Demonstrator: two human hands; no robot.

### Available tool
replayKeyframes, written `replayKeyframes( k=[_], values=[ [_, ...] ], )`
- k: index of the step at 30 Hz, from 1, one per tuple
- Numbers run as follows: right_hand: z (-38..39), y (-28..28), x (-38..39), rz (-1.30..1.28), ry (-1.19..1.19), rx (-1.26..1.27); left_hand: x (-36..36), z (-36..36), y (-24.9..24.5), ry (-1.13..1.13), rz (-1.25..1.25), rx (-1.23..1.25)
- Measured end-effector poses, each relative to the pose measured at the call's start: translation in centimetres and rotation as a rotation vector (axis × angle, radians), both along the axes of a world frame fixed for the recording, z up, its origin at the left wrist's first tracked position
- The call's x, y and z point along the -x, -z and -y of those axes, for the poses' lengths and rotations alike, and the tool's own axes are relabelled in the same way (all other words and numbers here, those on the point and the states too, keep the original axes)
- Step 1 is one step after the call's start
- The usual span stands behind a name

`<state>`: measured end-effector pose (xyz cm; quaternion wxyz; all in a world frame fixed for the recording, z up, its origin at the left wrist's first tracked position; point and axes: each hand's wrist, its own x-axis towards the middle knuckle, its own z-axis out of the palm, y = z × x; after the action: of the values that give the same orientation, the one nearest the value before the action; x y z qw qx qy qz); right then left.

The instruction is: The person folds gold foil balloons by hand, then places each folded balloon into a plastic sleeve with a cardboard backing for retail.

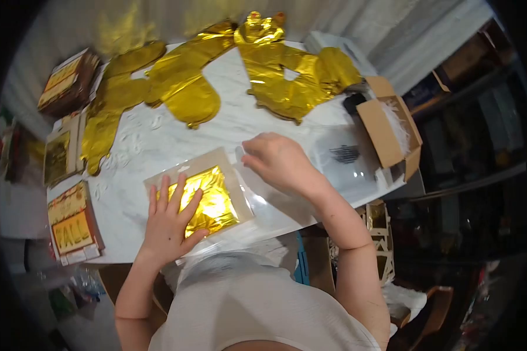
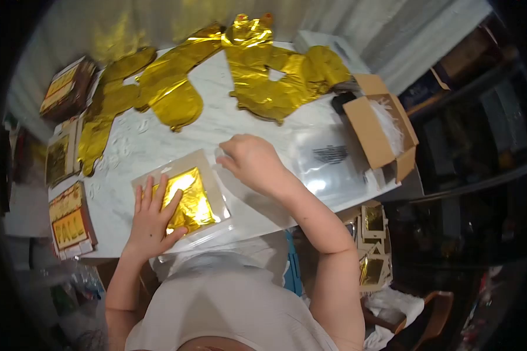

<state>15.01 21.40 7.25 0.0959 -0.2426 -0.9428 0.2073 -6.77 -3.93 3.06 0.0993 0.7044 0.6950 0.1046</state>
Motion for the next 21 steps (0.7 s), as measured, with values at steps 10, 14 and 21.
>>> replayKeyframes(
  k=[10, 14, 21],
  values=[
    [-26.0, -1.3, -30.1, 0.223, 1.037, -0.602, 0.1, -0.5, 0.1, 0.023, 0.025, -0.077],
    [-26.2, -0.4, -32.3, 0.143, 1.024, -0.44, 0.6, -1.0, 0.0, 0.067, 0.066, -0.102],
    [-24.3, -2.3, -30.2, 0.218, 1.175, -0.583, -0.3, -2.1, -2.9, 0.273, 0.2, -0.125]
  ],
)
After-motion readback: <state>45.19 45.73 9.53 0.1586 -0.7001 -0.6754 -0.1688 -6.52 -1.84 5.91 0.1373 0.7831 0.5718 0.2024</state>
